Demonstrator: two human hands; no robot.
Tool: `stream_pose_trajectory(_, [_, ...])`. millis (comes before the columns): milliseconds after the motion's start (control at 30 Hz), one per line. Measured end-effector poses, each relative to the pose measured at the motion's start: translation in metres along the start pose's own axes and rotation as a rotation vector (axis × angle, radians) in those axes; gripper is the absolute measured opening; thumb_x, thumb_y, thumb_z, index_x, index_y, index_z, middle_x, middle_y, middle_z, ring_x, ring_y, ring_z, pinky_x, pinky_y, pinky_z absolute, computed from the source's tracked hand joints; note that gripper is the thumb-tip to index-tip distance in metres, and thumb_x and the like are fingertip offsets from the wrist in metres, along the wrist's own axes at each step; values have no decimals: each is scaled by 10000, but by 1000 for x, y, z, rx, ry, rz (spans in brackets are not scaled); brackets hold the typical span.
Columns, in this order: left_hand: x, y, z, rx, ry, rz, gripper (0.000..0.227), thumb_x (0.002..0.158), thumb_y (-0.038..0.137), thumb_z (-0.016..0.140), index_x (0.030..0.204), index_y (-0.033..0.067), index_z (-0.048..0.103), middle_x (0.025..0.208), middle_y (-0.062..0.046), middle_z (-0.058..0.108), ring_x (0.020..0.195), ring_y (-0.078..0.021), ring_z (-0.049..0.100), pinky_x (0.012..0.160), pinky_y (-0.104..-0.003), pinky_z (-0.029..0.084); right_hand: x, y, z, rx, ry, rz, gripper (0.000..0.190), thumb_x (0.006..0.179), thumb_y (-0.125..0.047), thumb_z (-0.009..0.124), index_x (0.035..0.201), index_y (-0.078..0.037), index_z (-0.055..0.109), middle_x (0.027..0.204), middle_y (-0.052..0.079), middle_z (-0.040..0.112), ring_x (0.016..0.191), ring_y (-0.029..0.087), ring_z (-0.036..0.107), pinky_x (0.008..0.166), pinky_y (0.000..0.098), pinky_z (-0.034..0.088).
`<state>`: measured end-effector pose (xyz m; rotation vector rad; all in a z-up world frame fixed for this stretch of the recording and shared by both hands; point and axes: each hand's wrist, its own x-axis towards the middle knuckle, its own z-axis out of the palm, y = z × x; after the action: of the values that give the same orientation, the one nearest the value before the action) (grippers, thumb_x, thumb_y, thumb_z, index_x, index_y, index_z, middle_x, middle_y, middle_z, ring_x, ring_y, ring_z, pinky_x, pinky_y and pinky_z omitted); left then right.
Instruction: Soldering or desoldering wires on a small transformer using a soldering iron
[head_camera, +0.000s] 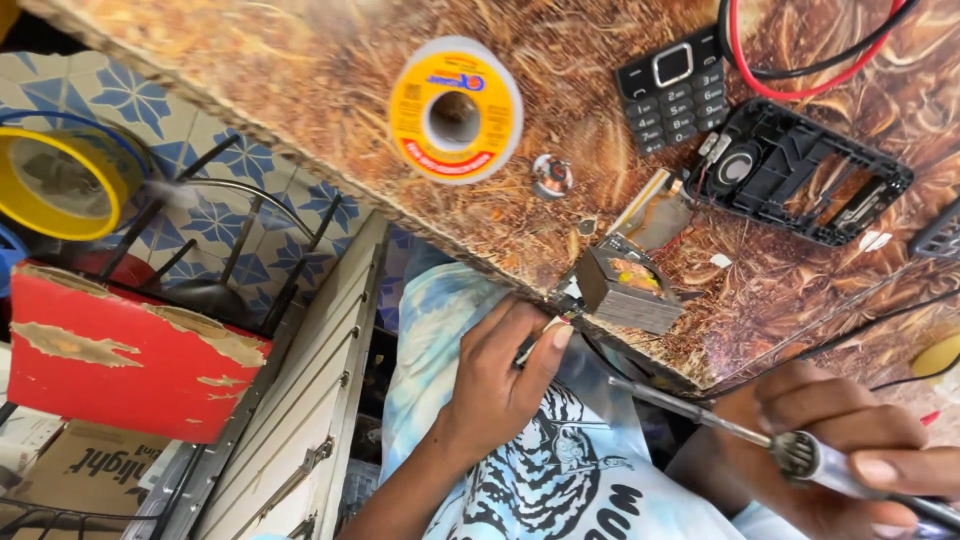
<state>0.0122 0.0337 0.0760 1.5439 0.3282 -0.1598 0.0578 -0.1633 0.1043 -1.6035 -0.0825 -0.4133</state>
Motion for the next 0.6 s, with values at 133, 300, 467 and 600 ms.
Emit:
stream_pose_trajectory(133, [6, -9, 10, 48, 4, -42, 319, 1071, 252, 485, 830, 44, 516, 759, -67, 504, 703, -222, 492, 646, -349, 379, 2, 31, -27, 85, 23, -73, 391, 989, -438, 582, 791, -193, 351, 615, -25, 271, 450, 127, 250, 474, 349, 204])
stream_pose_trajectory(300, [12, -17, 21, 83, -7, -64, 305, 1066, 253, 480, 855, 46, 556, 773, -59, 520, 704, -214, 502, 663, -327, 404, 5, 52, -37, 112, 4, -109, 419, 967, -400, 644, 750, -194, 350, 627, -30, 290, 455, 132, 292, 473, 324, 194])
stream_pose_trajectory(467, [13, -27, 29, 110, -6, -77, 303, 1057, 245, 498, 845, 40, 570, 771, -60, 542, 707, -200, 522, 643, -316, 403, -3, 68, -49, 20, -71, -206, 454, 996, -416, 642, 714, -164, 391, 649, 9, 364, 396, 153, 363, 397, 356, 242])
stream_pose_trajectory(600, [14, -28, 32, 107, -5, -75, 303, 1055, 234, 495, 822, 46, 540, 763, -52, 512, 699, -194, 491, 642, -312, 387, -4, 71, -53, 34, -69, -181, 526, 988, -430, 690, 662, -142, 395, 568, 24, 347, 390, 154, 396, 389, 354, 275])
